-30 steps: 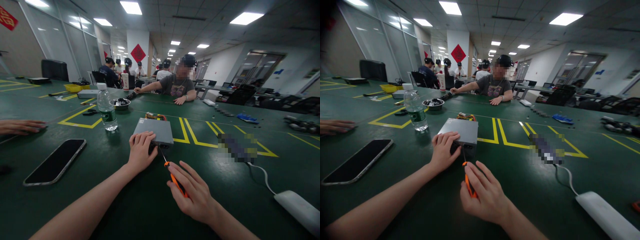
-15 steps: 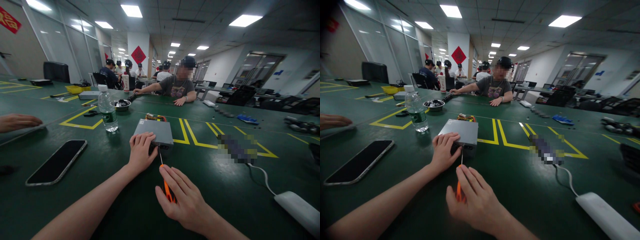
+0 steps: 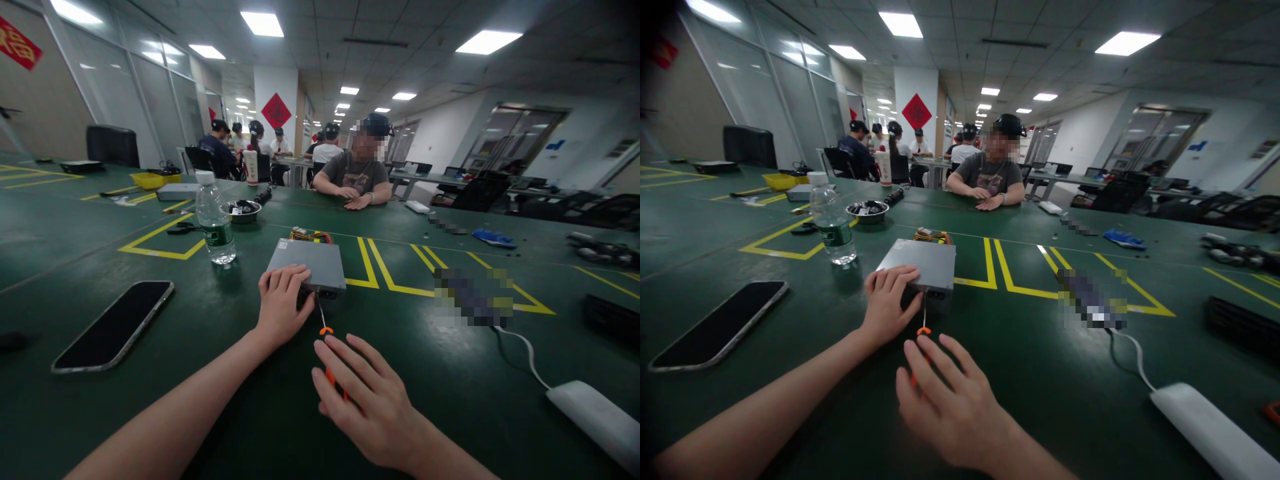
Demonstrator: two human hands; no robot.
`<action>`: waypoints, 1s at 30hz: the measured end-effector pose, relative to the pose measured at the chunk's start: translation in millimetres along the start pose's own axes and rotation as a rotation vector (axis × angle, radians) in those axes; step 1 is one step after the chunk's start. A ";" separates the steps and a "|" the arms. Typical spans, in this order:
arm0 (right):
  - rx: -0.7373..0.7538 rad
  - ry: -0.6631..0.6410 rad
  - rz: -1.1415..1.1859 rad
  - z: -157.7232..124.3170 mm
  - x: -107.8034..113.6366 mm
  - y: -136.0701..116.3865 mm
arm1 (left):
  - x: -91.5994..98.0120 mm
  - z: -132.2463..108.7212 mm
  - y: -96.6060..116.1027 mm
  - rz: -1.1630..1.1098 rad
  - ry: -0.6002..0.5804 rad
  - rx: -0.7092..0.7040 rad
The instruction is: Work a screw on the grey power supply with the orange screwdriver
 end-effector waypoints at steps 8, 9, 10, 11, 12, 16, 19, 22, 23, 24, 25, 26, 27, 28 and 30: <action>-0.061 0.033 0.049 -0.7 0.4 3.1 | -0.1 0.2 0.4 0.004 0.004 0.000; -0.060 0.022 0.059 0.2 0.8 3.0 | 0.0 0.3 0.6 0.003 0.006 0.000; -0.057 0.013 0.068 1.1 1.1 2.7 | 0.1 0.4 0.7 0.003 0.005 0.000; -0.050 0.005 0.073 1.9 1.2 2.4 | 0.3 0.5 0.8 0.002 0.005 0.000; -0.044 0.000 0.072 2.3 1.2 2.1 | 0.4 0.6 0.8 0.000 0.006 0.000; -0.032 -0.008 0.039 0.8 0.4 2.3 | 0.6 0.6 0.7 -0.004 -0.002 -0.001; -0.026 0.026 0.053 -1.8 0.1 3.5 | 0.4 0.3 0.6 -0.008 -0.008 0.002; -0.018 0.082 0.055 -4.4 0.3 4.5 | 0.6 0.2 0.4 -0.014 -0.013 0.003; -0.020 0.099 0.038 -5.2 0.4 4.7 | 0.8 0.3 0.3 -0.014 -0.015 0.003; -0.023 0.104 0.026 -5.9 0.4 4.7 | 1.0 0.3 0.2 -0.013 -0.017 0.001; -0.028 0.098 0.025 -6.6 0.3 4.7 | 1.3 0.4 0.0 -0.010 -0.019 -0.001; -0.028 0.084 0.039 -7.1 0.1 4.6 | 1.6 0.4 -0.1 -0.008 -0.020 -0.004; -0.022 0.065 0.065 -7.6 0.1 4.2 | 1.9 0.4 -0.3 -0.005 -0.020 -0.007; -0.015 0.047 0.094 -8.0 0.4 3.9 | 2.2 0.3 -0.5 -0.002 -0.020 -0.012; -0.013 0.025 0.128 -8.8 1.7 3.3 | 2.6 0.0 -1.0 0.008 -0.021 -0.023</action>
Point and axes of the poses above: each hand's wrist, its own z-axis towards the middle knuckle, its own x-axis out of the back of the hand, y = z × x, the point moved 1 cm from there along z, towards the middle knuckle, and after that the axes turned 13 degrees about z, right-handed, at the moved point
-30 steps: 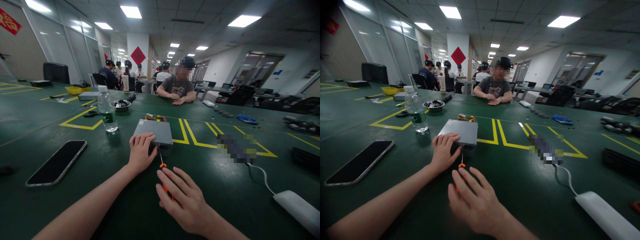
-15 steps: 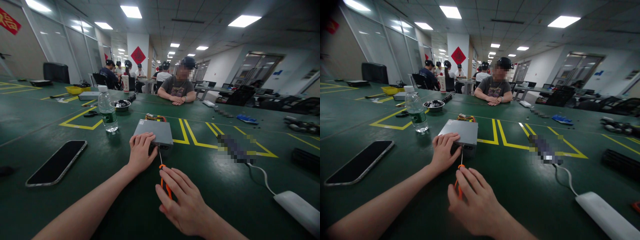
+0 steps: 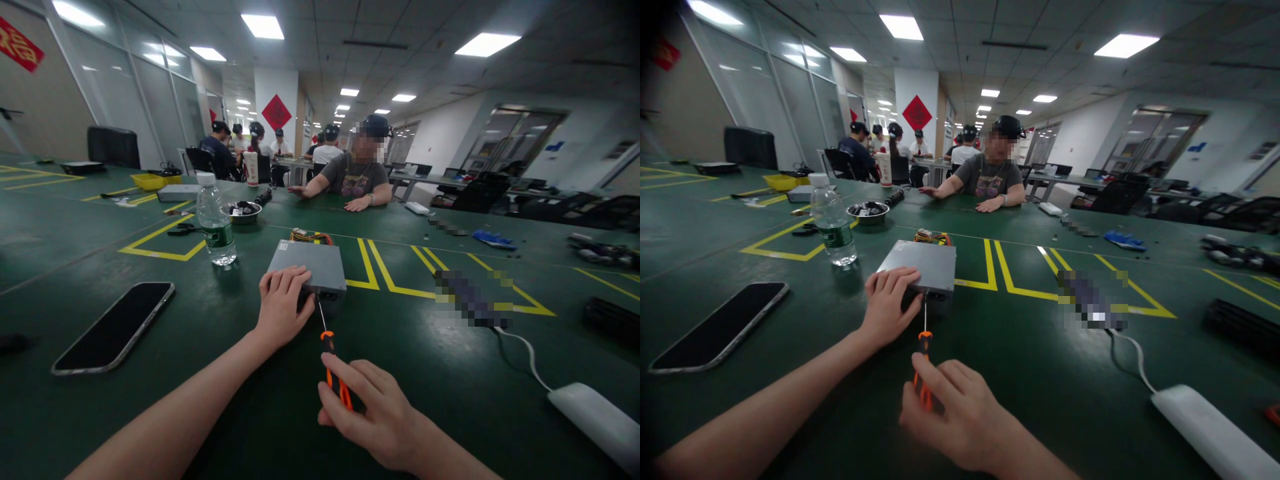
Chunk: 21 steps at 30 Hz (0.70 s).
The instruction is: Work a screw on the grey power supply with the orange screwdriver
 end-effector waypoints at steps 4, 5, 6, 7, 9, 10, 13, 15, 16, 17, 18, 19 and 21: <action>-0.040 -0.060 0.036 -0.5 3.4 -0.8 | 0.3 -0.4 -1.5 0.029 0.000 -0.055; -0.034 -0.066 0.040 -0.3 3.8 -0.9 | 0.3 -0.3 -1.9 0.038 0.001 -0.076; -0.021 -0.060 0.038 -0.1 3.9 -0.8 | 0.2 -0.1 -2.3 0.048 -0.001 -0.100; -0.006 -0.045 0.031 0.0 3.7 -0.5 | 0.2 0.2 -2.6 0.059 -0.001 -0.124; 0.017 -0.002 0.016 -0.2 2.5 0.8 | 0.2 0.8 -3.1 0.081 -0.001 -0.171; 0.023 0.018 0.014 -0.6 1.8 1.7 | 0.5 1.1 -3.2 0.090 0.017 -0.185; 0.017 0.051 0.021 -1.8 1.0 3.9 | 1.7 1.5 -3.2 0.123 0.031 -0.230; 0.004 0.052 0.027 -1.9 2.1 3.9 | 3.2 1.4 -3.0 0.144 0.030 -0.247; -0.005 0.044 0.031 -1.7 3.1 3.5 | 4.2 1.3 -2.9 0.151 0.034 -0.254; -0.012 0.033 0.036 -1.4 4.0 2.9 | 5.1 1.3 -2.8 0.157 0.033 -0.262; -0.018 0.018 0.041 -1.1 4.9 2.3 | 6.1 1.2 -2.5 0.162 0.031 -0.269; -0.020 0.008 0.042 -1.0 5.6 1.8 | 7.1 1.3 -2.0 0.165 0.030 -0.272; -0.012 0.015 0.020 -1.6 6.4 1.7 | 8.7 1.4 -0.3 0.171 0.025 -0.267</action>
Point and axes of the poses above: each hand's wrist, its own z-axis towards the middle knuckle, its own x-axis out of the back of the hand, y = z × x, the point moved 1 cm from there along z, towards the middle knuckle, and after that the axes turned 13 degrees about z, right-handed, at the moved point
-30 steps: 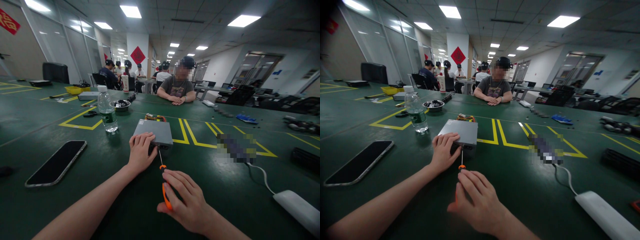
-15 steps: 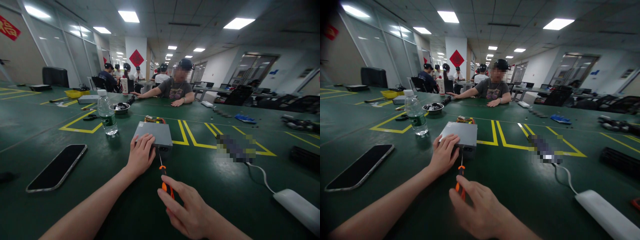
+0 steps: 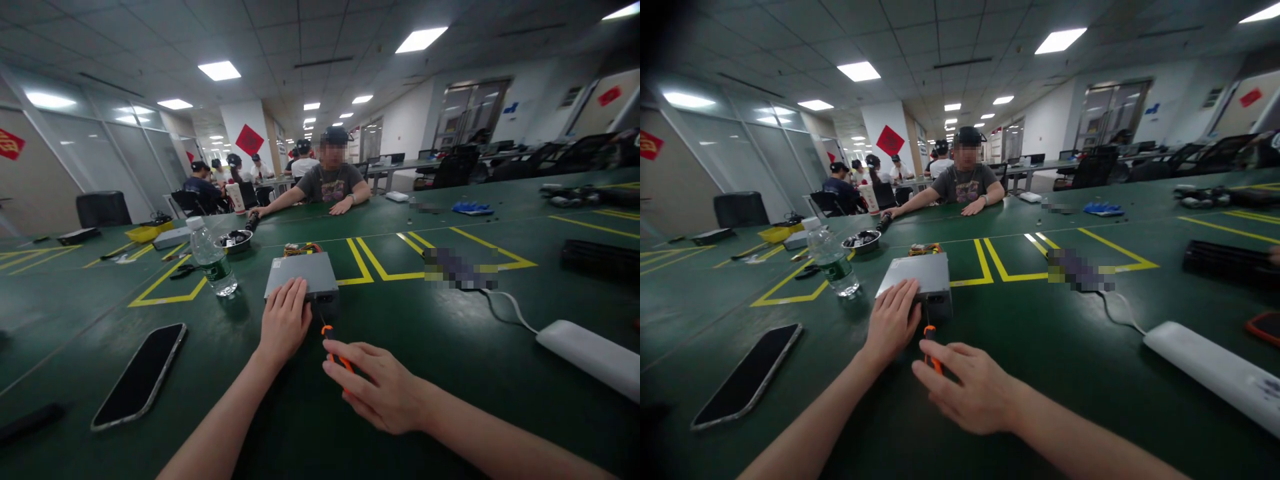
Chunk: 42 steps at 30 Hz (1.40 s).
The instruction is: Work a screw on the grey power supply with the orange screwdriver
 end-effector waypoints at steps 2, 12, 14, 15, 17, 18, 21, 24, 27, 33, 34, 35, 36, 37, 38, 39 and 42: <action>0.013 0.045 -0.033 -1.3 0.2 1.3 | 1.6 0.8 2.1 -0.001 -0.003 0.020; -0.042 0.014 -0.017 -2.8 -1.7 4.1 | 1.7 2.4 7.0 -0.063 0.011 0.080; -0.030 -0.034 -0.018 -2.8 -0.9 3.8 | -1.0 1.9 5.9 -0.092 0.006 0.092; -0.015 -0.042 -0.021 -2.8 -0.1 4.0 | -2.6 1.5 5.4 -0.107 0.000 0.101; 0.015 -0.013 -0.023 -2.6 1.8 5.1 | -6.1 0.9 4.9 -0.124 -0.002 0.129; 0.018 0.019 -0.022 -2.4 2.8 5.9 | -7.7 0.7 4.9 -0.125 -0.001 0.145; -0.036 0.113 0.005 -1.7 5.3 8.4 | -11.0 0.6 5.7 -0.135 0.000 0.165; -0.064 0.087 -0.006 -0.5 7.2 7.5 | -12.1 1.1 6.3 -0.150 0.003 0.172; -0.073 0.010 -0.036 0.1 9.4 5.0 | -12.1 1.3 6.4 -0.157 0.015 0.188; -0.030 -0.015 0.005 -5.2 3.8 6.8 | -14.6 0.5 7.1 -0.153 0.014 0.201; -0.017 0.011 0.004 -6.7 1.2 8.0 | -15.1 0.4 7.3 -0.147 0.019 0.204; -0.008 0.038 0.008 -8.0 -1.3 9.0 | -15.6 0.4 7.5 -0.141 0.025 0.206; -0.006 0.063 0.019 -9.1 -3.6 9.9 | -15.9 0.4 7.7 -0.135 0.030 0.206; -0.011 0.079 0.036 -9.7 -5.3 10.5 | -16.2 0.5 7.9 -0.131 0.034 0.204; -0.023 0.083 0.058 -9.6 -6.3 10.8 | -16.3 0.5 8.1 -0.129 0.033 0.202; -0.033 0.074 0.083 -8.9 -6.6 10.5 | -16.4 0.6 8.1 -0.128 0.031 0.201; -0.053 0.001 0.097 -4.9 -4.3 8.8 | -16.3 0.6 7.8 -0.129 0.028 0.201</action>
Point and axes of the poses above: each hand's wrist, its own z-axis towards the middle knuckle, its own x-axis out of the back of the hand, y = z × x, the point moved 1 cm from there along z, towards the middle knuckle, and after that the axes turned 13 degrees about z, right-handed, at the moved point
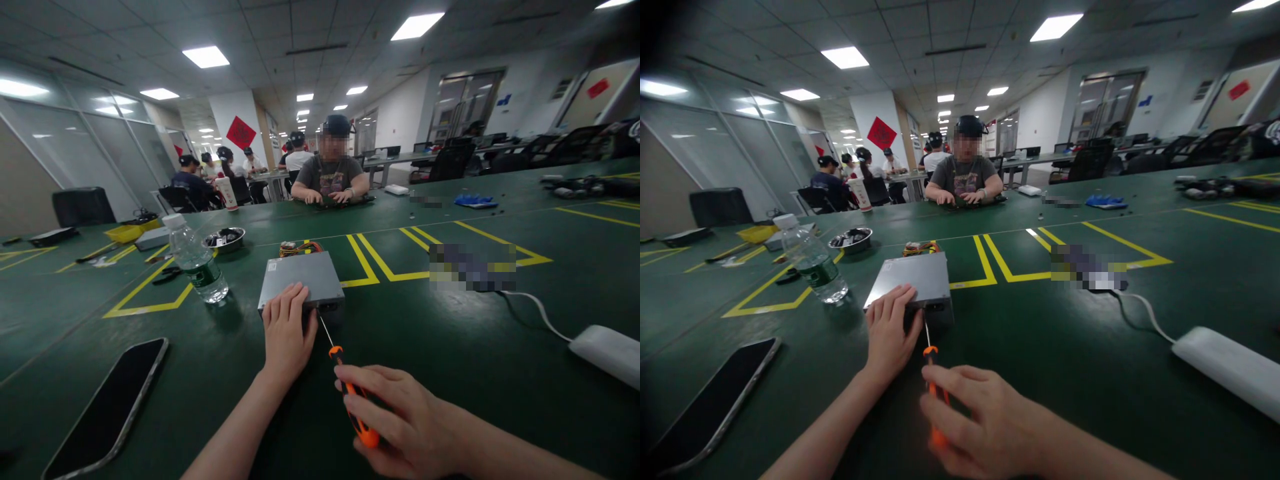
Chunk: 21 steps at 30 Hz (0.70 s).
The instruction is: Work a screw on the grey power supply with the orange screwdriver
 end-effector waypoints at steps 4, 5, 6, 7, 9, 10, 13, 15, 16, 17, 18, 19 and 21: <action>0.032 -0.018 -0.075 -0.5 1.0 1.4 | 0.4 0.0 -0.2 -0.004 0.003 -0.002; 0.045 0.002 -0.081 -2.0 0.2 2.8 | 0.6 0.0 -0.2 -0.005 0.004 -0.002; 0.054 0.027 -0.078 -3.6 -0.8 4.1 | 0.7 0.0 -0.1 -0.007 0.004 -0.003; 0.054 0.044 -0.066 -4.9 -1.7 5.2 | 0.8 0.1 0.0 -0.010 0.004 -0.002; 0.030 0.058 -0.031 -5.6 -2.4 6.1 | 1.0 0.1 0.1 -0.012 0.002 -0.003; 0.017 0.052 -0.015 -5.0 -2.1 5.7 | 1.1 0.2 0.1 -0.012 0.001 -0.003; -0.001 0.002 -0.024 -1.6 0.6 2.8 | 1.4 0.0 0.0 -0.009 -0.005 0.001; 0.014 -0.036 -0.061 -1.2 1.7 1.6 | 1.7 -0.2 0.1 -0.007 -0.009 0.003; 0.024 -0.044 -0.079 -1.9 1.7 1.6 | 1.8 -0.3 0.2 -0.007 -0.011 0.003; 0.032 -0.042 -0.092 -3.0 1.4 2.0 | 2.0 -0.4 0.3 -0.008 -0.012 0.001; 0.040 -0.031 -0.100 -4.2 0.9 2.7 | 2.1 -0.6 0.4 -0.009 -0.013 -0.001; 0.044 -0.020 -0.104 -5.4 0.4 3.7 | 2.2 -0.6 0.5 -0.009 -0.016 -0.002; 0.047 0.003 -0.105 -6.5 -0.1 5.2 | 2.0 -0.7 0.5 -0.007 -0.017 -0.003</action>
Point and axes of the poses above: each hand's wrist, its own z-axis towards the middle knuckle, its own x-axis out of the back of the hand, y = z × x, the point moved 1 cm from there along z, towards the middle knuckle, and after that the axes turned 13 degrees about z, right-handed, at the moved point
